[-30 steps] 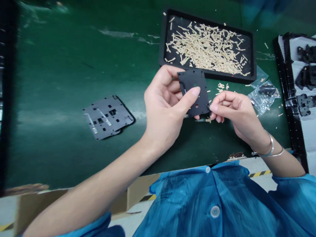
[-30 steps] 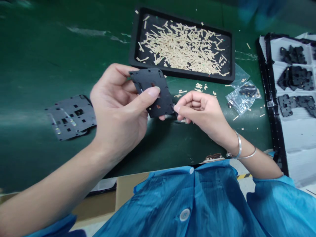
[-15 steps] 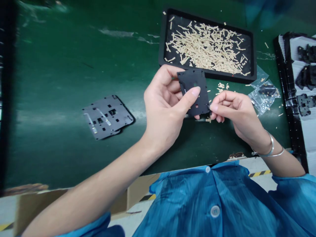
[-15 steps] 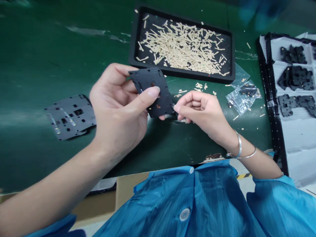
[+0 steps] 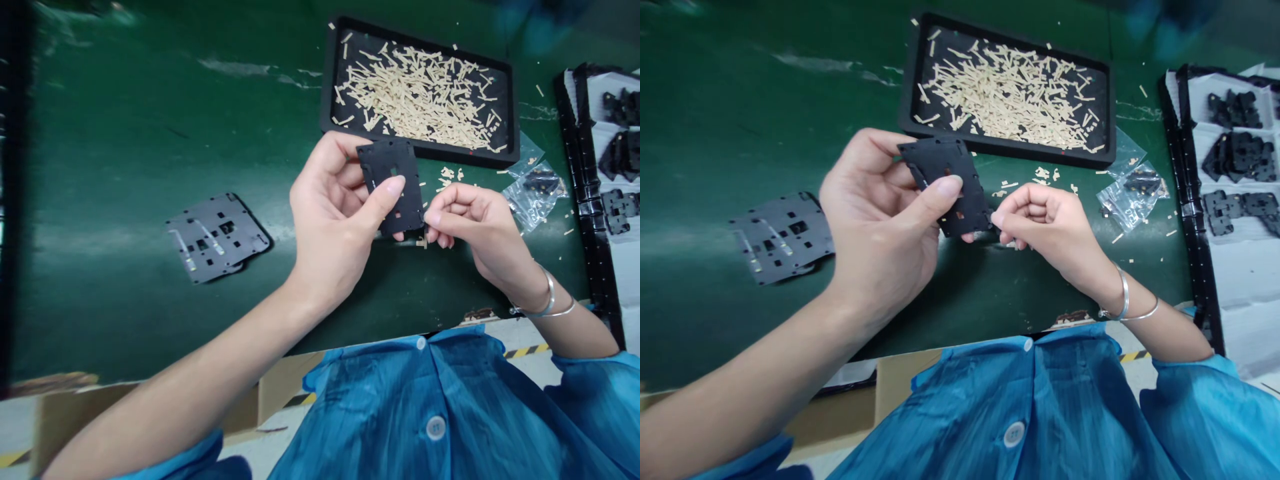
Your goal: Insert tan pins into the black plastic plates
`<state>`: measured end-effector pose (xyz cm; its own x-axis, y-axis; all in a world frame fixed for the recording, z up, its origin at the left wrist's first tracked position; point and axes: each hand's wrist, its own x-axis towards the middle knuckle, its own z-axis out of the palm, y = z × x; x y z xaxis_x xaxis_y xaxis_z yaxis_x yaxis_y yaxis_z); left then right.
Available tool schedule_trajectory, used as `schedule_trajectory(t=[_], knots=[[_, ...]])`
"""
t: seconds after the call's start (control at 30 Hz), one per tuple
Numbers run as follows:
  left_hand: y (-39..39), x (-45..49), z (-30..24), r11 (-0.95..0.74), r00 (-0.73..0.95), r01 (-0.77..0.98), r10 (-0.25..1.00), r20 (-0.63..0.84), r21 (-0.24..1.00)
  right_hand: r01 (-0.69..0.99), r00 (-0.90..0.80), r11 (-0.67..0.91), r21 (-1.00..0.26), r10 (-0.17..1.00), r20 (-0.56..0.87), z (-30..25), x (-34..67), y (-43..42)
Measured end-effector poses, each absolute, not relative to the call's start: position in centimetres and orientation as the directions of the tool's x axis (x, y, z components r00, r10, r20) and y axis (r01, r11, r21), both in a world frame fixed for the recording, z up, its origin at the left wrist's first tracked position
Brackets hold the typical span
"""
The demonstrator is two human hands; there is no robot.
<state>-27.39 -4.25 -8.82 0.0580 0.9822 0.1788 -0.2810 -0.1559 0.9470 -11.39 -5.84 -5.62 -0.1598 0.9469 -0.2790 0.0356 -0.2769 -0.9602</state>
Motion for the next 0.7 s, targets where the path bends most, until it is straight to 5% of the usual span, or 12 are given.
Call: schedule_trajectory(t=[0.7], knots=[[-4.19, -27.36, -9.23, -0.160, 0.062, -0.278, 0.981, 0.184, 0.947, 0.040, -0.119, -0.158, -0.987, 0.980, -0.162, -5.86, -11.41, -5.77]])
